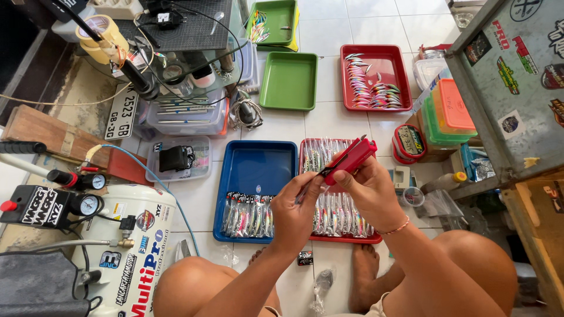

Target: The person takes individual fishing lures from a tray, inserts them into small plastic bags along with a brand card, and then places the packaged items into another tray.

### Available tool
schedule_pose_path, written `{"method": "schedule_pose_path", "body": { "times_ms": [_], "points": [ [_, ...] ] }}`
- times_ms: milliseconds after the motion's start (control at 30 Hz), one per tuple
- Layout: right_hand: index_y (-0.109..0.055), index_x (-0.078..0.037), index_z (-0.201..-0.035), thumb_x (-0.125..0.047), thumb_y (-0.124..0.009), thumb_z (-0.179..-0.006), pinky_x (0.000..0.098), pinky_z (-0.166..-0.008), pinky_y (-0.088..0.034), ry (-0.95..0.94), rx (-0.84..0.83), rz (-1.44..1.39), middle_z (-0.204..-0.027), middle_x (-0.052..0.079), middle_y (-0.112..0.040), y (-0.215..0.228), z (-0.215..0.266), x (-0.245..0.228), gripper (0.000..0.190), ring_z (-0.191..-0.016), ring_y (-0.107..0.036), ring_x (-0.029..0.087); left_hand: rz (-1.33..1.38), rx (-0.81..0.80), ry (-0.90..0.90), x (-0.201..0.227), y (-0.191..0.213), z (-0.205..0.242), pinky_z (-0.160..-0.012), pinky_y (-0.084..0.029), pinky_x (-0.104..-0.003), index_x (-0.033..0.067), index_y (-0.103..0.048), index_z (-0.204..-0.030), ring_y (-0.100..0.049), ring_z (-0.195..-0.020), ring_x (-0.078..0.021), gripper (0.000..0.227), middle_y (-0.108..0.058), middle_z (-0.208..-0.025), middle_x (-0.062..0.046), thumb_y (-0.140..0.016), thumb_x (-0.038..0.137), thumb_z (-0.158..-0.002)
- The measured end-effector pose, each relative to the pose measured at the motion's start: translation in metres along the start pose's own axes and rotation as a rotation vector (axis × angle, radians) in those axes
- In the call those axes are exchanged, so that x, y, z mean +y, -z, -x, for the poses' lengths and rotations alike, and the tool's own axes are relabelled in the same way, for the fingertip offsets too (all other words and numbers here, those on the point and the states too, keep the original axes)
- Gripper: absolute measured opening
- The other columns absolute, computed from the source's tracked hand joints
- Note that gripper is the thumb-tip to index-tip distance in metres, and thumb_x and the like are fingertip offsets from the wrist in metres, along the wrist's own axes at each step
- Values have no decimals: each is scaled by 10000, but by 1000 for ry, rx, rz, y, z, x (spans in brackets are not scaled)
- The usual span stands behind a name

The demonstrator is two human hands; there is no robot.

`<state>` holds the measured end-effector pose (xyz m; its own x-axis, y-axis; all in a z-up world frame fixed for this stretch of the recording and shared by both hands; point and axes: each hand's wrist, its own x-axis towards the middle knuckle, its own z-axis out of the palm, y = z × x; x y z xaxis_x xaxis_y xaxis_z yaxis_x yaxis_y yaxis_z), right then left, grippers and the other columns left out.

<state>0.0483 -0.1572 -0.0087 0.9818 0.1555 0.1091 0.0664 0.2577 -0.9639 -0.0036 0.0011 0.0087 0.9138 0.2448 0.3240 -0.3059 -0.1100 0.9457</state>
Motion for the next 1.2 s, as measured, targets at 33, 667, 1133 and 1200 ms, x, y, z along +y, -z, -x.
{"method": "schedule_pose_path", "body": {
  "times_ms": [33, 667, 1133, 1200],
  "points": [
    [-588, 65, -1259, -138, -709, -917, 408, -771, -659, 1, 1, -1, -1073, 210, -676, 0, 0, -1, 416, -912, -706, 224, 0, -1, -1, 1, -1, 0, -747, -647, -394, 79, -763, -1097, -784, -792, -236, 207, -780, -845, -124, -686, 242, -995],
    [-737, -179, -914, -463, -750, -892, 448, -836, -529, -521, 145, 946, -760, 87, -735, 111, -14, 247, 285, -857, -727, 311, -103, 203, 621, -164, 39, -54, -699, -582, -287, 73, -726, -1061, -726, -740, -174, 310, -747, -816, -107, -560, 333, -1077],
    [-708, -161, -1216, -516, -850, -730, 494, -968, -553, -883, 535, 1159, -1242, 134, -661, 210, 62, 365, 618, -1164, -673, 368, -742, 216, 908, -482, 102, 42, -907, -566, -355, 369, -799, -1011, -744, -1007, -240, 174, -789, -892, 83, -704, 490, -929],
    [-671, -189, -1243, -536, -848, -744, 495, -998, -535, -900, 505, 1162, -1266, 97, -626, 197, 57, 351, 633, -1203, -657, 334, -790, 164, 921, -504, 100, 50, -973, -556, -414, 344, -757, -1212, -715, -1119, -312, 251, -785, -1086, -5, -607, 397, -1017]
  ]
}}
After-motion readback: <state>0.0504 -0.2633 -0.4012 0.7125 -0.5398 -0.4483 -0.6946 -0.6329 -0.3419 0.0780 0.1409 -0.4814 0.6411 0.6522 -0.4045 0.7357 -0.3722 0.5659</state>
